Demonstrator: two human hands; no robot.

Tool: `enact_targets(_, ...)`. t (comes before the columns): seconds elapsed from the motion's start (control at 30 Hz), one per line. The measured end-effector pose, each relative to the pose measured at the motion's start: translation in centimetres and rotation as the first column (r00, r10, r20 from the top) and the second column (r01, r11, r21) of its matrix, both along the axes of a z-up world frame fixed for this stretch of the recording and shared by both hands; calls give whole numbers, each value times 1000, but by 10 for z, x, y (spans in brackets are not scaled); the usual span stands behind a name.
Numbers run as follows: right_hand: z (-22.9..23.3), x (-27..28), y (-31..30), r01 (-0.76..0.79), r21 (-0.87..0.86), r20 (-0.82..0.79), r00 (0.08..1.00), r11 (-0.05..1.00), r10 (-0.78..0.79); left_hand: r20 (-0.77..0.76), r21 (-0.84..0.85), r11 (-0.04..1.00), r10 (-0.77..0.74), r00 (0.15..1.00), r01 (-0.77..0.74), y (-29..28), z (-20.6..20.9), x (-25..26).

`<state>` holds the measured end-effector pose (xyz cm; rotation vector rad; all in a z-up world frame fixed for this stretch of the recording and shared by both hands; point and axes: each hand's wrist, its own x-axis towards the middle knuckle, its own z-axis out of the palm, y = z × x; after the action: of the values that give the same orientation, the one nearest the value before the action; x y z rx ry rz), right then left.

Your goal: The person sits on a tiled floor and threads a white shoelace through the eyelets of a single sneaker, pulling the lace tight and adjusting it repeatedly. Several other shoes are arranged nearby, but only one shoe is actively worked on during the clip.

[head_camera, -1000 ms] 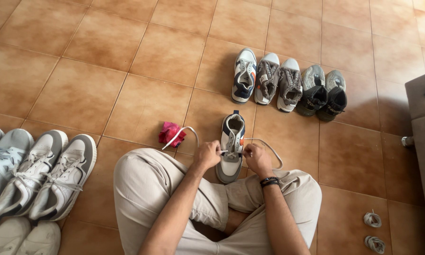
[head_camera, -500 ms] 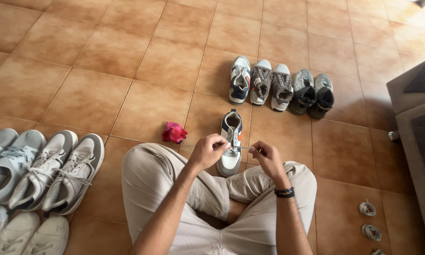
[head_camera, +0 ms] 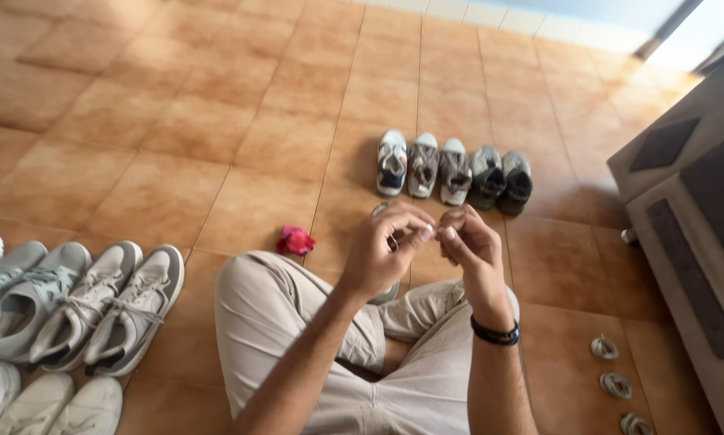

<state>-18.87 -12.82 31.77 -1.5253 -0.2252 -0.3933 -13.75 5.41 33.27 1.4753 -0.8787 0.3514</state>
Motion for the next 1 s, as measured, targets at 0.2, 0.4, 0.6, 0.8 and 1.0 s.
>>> enact_targets(0.2, 10, -8, 17, 106, 85, 159, 980, 991, -119, -157, -20, 998, 61, 986, -65, -11, 13, -19)
enact_targets(0.4, -4, -4, 21, 178, 82, 280, 940, 981, -194, -144, -154, 979, 108, 984, -131, -21, 8, -24)
enact_targets(0.6, 1, -4, 26, 277, 99, 294, 909, 956, -294, -282, -260, 965, -55, 958, -21, -22, 6, -27)
enact_targets(0.8, 8, -9, 40, 372, 150, 228, 888, 916, -398, -282, -204, 974, 34, 959, -95, -23, 7, -27)
enact_targets(1.0, 6, -10, 47, 405, 156, 220, 875, 901, -431, -74, -219, 961, 153, 985, -166, -26, 13, -30)
